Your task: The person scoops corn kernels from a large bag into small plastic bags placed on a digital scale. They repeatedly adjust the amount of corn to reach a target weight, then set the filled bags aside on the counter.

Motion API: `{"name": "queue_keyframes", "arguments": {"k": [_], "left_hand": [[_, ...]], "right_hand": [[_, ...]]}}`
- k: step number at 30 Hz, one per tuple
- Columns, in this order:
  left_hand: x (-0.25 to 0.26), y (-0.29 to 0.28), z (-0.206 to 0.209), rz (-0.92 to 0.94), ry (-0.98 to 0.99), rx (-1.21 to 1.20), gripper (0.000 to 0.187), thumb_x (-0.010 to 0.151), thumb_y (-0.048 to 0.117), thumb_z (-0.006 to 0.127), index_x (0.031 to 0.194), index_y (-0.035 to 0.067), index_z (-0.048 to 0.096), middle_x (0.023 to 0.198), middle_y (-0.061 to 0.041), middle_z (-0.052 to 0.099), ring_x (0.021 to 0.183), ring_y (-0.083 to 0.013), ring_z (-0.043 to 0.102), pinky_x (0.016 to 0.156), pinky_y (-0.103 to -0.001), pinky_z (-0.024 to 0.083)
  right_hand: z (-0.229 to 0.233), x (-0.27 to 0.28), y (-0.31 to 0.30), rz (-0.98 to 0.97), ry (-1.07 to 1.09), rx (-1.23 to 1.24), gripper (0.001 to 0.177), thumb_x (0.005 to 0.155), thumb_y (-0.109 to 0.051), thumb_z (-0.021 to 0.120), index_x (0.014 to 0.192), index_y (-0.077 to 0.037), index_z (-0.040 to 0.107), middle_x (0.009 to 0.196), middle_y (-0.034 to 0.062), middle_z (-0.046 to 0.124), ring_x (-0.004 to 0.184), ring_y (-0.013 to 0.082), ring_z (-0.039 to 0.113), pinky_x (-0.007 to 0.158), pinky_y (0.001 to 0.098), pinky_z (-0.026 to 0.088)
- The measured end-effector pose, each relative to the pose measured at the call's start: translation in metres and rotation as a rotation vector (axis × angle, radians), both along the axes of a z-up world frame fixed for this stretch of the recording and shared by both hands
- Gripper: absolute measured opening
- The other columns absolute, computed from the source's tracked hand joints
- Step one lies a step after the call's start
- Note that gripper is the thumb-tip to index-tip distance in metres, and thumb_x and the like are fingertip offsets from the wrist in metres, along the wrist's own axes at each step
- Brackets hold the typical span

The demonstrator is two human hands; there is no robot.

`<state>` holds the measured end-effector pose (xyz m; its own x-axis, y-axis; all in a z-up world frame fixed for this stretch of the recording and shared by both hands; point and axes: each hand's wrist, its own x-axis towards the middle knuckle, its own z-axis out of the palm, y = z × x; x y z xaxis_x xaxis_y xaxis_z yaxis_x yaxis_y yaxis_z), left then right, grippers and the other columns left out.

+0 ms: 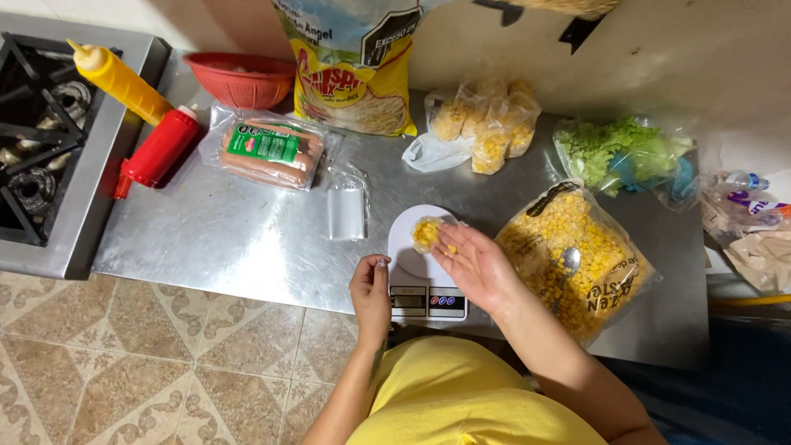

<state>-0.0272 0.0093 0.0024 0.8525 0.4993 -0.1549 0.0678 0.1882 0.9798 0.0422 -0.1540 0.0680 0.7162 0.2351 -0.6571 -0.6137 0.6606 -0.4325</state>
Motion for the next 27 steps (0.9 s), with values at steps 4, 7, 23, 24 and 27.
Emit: {"name": "queue_keyframes", "arguments": {"k": [4, 7, 23, 24, 27], "left_hand": [[0.003, 0.004, -0.004, -0.002, 0.003, -0.021, 0.016, 0.1, 0.004, 0.057, 0.092, 0.008, 0.07, 0.074, 0.001, 0.057, 0.075, -0.0104, 0.047, 0.073, -0.027, 0.042], [0.005, 0.006, 0.0, -0.006, 0.016, -0.019, 0.015, 0.1, 0.004, 0.057, 0.092, 0.007, 0.07, 0.074, 0.0, 0.056, 0.075, -0.0109, 0.047, 0.073, -0.028, 0.041], [0.005, 0.021, -0.006, -0.007, 0.024, -0.014, 0.015, 0.101, 0.005, 0.056, 0.094, 0.007, 0.069, 0.076, 0.002, 0.054, 0.075, -0.0086, 0.045, 0.072, -0.025, 0.04], [0.005, 0.021, -0.006, -0.008, 0.024, -0.005, 0.015, 0.102, 0.005, 0.056, 0.094, 0.007, 0.069, 0.075, 0.002, 0.053, 0.074, -0.0087, 0.044, 0.072, -0.025, 0.04], [0.005, 0.021, -0.004, -0.015, 0.023, 0.002, 0.015, 0.102, 0.006, 0.056, 0.093, 0.008, 0.068, 0.074, 0.003, 0.051, 0.073, -0.0077, 0.043, 0.071, -0.024, 0.04]], "right_hand": [[0.006, 0.0, -0.001, -0.002, 0.007, -0.042, 0.065, 0.095, -0.027, 0.055, 0.151, 0.004, 0.041, 0.157, 0.0242, 0.038, 0.147, 0.0347, 0.039, 0.126, 0.0464, 0.028], [0.001, -0.001, -0.005, 0.015, -0.07, -0.01, 0.066, 0.097, -0.022, 0.053, 0.154, 0.004, 0.035, 0.165, 0.0257, 0.022, 0.154, 0.0381, 0.024, 0.127, 0.0485, 0.021], [-0.022, -0.007, -0.074, -0.259, -0.352, -0.229, 0.018, 0.093, -0.006, 0.067, 0.11, -0.009, 0.067, 0.104, 0.0047, 0.072, 0.098, 0.0135, 0.069, 0.092, 0.0209, 0.057], [-0.024, -0.008, -0.078, -0.28, -0.363, -0.27, 0.015, 0.093, -0.007, 0.068, 0.107, -0.01, 0.066, 0.101, 0.0035, 0.071, 0.095, 0.012, 0.068, 0.089, 0.0191, 0.057], [-0.052, -0.005, -0.115, -0.308, -0.47, -0.515, 0.018, 0.095, -0.007, 0.067, 0.111, -0.016, 0.065, 0.098, -0.0003, 0.068, 0.09, 0.0064, 0.067, 0.081, 0.0141, 0.053]]}}
